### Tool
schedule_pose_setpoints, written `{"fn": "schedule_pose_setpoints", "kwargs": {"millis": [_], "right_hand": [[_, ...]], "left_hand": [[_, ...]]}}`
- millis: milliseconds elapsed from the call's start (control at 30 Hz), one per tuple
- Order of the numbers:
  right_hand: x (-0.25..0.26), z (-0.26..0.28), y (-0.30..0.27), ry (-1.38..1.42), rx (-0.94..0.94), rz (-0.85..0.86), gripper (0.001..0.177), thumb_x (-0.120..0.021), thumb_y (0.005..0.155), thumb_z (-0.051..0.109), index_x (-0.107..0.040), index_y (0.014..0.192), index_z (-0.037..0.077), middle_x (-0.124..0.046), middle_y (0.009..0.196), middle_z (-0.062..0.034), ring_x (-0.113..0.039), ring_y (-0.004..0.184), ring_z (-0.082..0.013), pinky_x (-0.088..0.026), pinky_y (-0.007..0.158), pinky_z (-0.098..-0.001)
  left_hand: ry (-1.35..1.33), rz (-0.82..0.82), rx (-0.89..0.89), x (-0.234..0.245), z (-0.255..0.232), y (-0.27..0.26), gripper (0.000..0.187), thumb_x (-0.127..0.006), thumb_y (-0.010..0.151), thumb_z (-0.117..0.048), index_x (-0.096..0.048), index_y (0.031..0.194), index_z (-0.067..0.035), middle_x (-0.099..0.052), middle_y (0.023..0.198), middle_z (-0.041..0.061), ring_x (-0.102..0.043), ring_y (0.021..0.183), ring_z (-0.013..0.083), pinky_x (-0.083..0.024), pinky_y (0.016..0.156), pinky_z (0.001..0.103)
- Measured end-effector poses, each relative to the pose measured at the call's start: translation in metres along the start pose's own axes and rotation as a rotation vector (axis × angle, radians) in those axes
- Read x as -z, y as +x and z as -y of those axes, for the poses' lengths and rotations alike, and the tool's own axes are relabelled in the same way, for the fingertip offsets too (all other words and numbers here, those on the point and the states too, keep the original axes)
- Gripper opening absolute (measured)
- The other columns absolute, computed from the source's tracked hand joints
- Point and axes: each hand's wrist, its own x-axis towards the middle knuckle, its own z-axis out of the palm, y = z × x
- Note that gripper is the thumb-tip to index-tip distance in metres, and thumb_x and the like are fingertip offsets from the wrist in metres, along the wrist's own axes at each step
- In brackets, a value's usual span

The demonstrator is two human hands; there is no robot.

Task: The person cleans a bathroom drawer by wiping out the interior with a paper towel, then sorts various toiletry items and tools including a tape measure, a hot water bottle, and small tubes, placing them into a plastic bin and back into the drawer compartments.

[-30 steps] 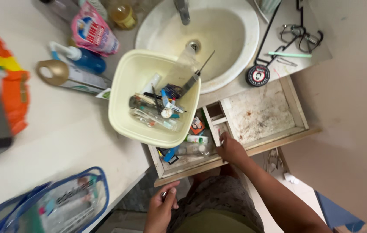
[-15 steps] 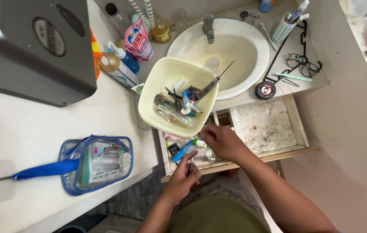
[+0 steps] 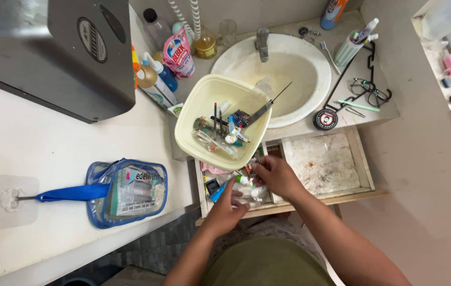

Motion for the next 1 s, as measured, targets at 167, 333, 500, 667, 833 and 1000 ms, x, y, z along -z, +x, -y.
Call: {"fn": "schedule_pose_setpoints", "kwargs": {"millis": [167,333,500,667,833,1000], "right_hand": [[-0.006,0.021,0.052,-0.04,0.051,-0.094,0.028,-0.058,0.084,0.024,-0.056,0.081,-0.004,-0.058,0.06,-0.0083,-0.056,0.05,-0.013,-0.046,0.046,-0.0256],[-0.02,0.053,0.089,-0.079,0.054,-0.092,0.033,-0.058,0.086,0.025,-0.058,0.08,-0.008,-0.058,0.061,-0.0117,-0.055,0.048,-0.0148,-0.045,0.043,-0.0257],[-0.03,0.079,0.082,0.052,0.118,-0.147,0.026,-0.053,0.083,0.022,-0.052,0.098,0.001,-0.06,0.073,-0.007,-0.054,0.048,-0.0123,-0.045,0.04,-0.0254],[-0.011,0.028,0.045,-0.045,0.143,-0.048,0.029,-0.048,0.088,0.027,-0.056,0.094,0.0,-0.06,0.072,-0.0065,-0.047,0.044,-0.0113,-0.038,0.039,-0.0249],[0.013,-0.088,0.031,-0.52,-0.281,0.179,0.033,-0.049,0.087,0.033,-0.058,0.093,0.002,-0.062,0.073,-0.0089,-0.06,0.058,-0.0161,-0.05,0.055,-0.0291],[0.018,-0.213,0.044,-0.99,0.14,0.288,0.032,-0.057,0.076,0.022,-0.055,0.102,0.004,-0.053,0.101,-0.0173,-0.054,0.093,-0.0319,-0.046,0.077,-0.0403]], "left_hand": [[-0.04,-0.104,0.1,0.006,0.026,0.002,0.058,-0.06,0.077,-0.022,-0.037,0.129,-0.009,-0.058,0.099,0.006,-0.051,0.068,0.0104,-0.046,0.064,0.026],[-0.115,-0.166,0.127,0.005,0.033,-0.003,0.049,-0.059,0.078,-0.022,-0.045,0.123,-0.009,-0.059,0.092,0.004,-0.053,0.067,0.0105,-0.045,0.061,0.025],[-0.206,-0.212,0.169,0.002,0.056,-0.004,0.045,-0.058,0.079,-0.023,-0.048,0.121,-0.01,-0.058,0.089,0.004,-0.059,0.071,0.0105,-0.046,0.062,0.025],[-0.188,-0.322,0.285,0.008,0.114,-0.005,0.042,-0.057,0.078,-0.023,-0.052,0.118,-0.01,-0.059,0.086,0.003,-0.059,0.069,0.0108,-0.046,0.061,0.025],[-0.264,-0.324,0.484,0.004,0.186,-0.013,0.042,-0.056,0.079,-0.022,-0.052,0.118,-0.01,-0.059,0.079,0.005,-0.057,0.066,0.0127,-0.046,0.058,0.028],[-0.222,-0.309,0.644,-0.011,0.226,-0.024,0.042,-0.056,0.08,-0.025,-0.052,0.118,-0.007,-0.061,0.073,0.003,-0.057,0.064,0.0133,-0.045,0.06,0.026]]}}
